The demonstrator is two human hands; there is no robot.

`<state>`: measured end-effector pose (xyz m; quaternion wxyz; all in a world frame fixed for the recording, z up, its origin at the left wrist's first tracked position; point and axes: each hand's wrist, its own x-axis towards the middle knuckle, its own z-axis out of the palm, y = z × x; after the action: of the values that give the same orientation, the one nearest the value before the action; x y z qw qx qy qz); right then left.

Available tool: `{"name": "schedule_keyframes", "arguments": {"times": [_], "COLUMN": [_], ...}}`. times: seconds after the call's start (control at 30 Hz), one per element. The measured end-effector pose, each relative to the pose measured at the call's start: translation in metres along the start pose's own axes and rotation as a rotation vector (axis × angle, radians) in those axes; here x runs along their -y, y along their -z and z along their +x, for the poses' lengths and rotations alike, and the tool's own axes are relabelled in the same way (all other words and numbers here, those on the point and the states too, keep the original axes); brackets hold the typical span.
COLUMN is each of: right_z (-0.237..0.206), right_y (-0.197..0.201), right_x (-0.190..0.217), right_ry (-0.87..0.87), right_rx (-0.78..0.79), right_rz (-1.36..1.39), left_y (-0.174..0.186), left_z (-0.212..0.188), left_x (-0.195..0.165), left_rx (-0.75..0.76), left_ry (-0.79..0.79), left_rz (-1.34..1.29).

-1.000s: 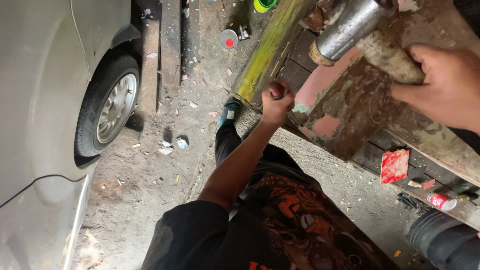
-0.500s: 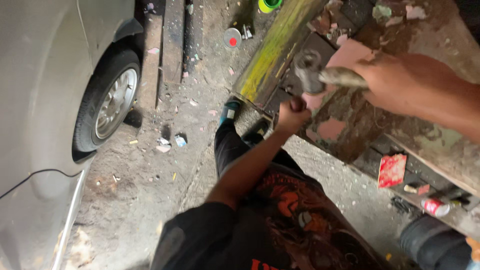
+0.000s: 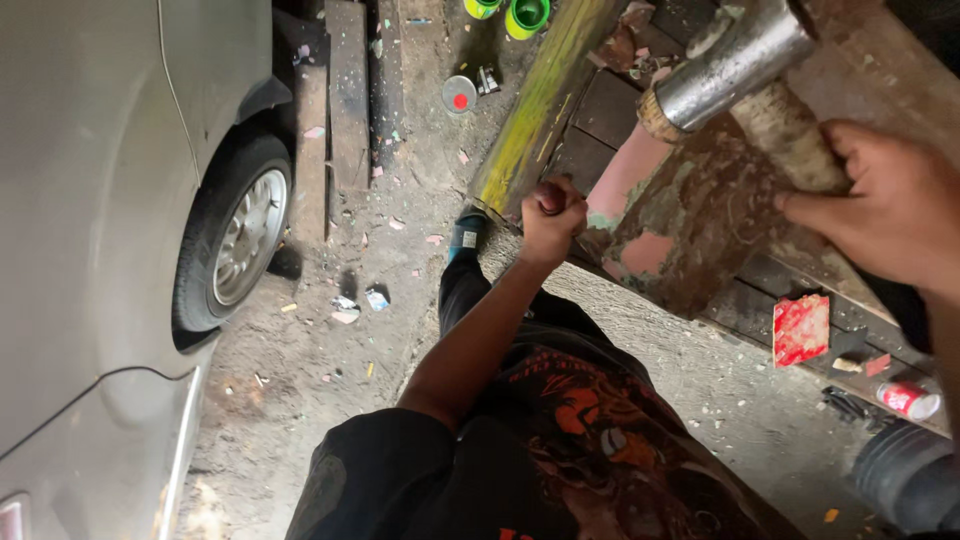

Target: The person uses a hammer and a metal punch to shape a large, curved metal piece resting on a wooden workbench. They repeatedly strike the punch along the edge of the metal, moving the punch to different spots to continue the shaping process.

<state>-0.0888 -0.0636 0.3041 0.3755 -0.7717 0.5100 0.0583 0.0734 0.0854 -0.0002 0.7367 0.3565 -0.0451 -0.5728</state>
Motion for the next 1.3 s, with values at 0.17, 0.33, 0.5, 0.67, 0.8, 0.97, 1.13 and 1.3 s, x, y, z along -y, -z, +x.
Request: {"name": "schedule_keyframes", "arguments": {"times": [0.17, 0.33, 0.5, 0.67, 0.8, 0.97, 1.13, 1.3], "right_z": [-0.036, -0.078, -0.109, -0.135, -0.149, -0.152, -0.145, -0.125], "right_y": [-0.016, -0.031, -0.034, -0.036, -0.037, -0.036, -0.026, -0.022], "right_x": [-0.021, -0.041, -0.053, -0.076, -0.098, -0.106, -0.104, -0.098], "right_ry": [-0.119, -0.232, -0.250, -0.282, -0.152, -0.190, -0.260, -0.143], "right_rx": [-0.052, -0.160, -0.207, -0.229, -0.192, -0.226, -0.298, -0.352], "right_rz": [0.239, 0.247, 0.322, 0.277, 0.386, 0.387, 0.287, 0.425], "left_y": [-0.007, -0.025, -0.057, -0.081, -0.085, -0.087, -0.094, -0.088], "left_z": [0.005, 0.010, 0.015, 0.025, 0.036, 0.042, 0.044, 0.046], "left_x": [-0.009, -0.015, -0.022, -0.021, -0.012, -0.008, -0.013, -0.012], "left_rx": [0.093, 0.138, 0.090, 0.041, 0.062, 0.110, 0.038, 0.038], "left_ry": [0.002, -0.010, 0.005, -0.031, -0.092, -0.070, -0.050, -0.004], "left_rz": [-0.074, -0.106, 0.078, 0.237, 0.354, 0.340, 0.350, 0.359]}}
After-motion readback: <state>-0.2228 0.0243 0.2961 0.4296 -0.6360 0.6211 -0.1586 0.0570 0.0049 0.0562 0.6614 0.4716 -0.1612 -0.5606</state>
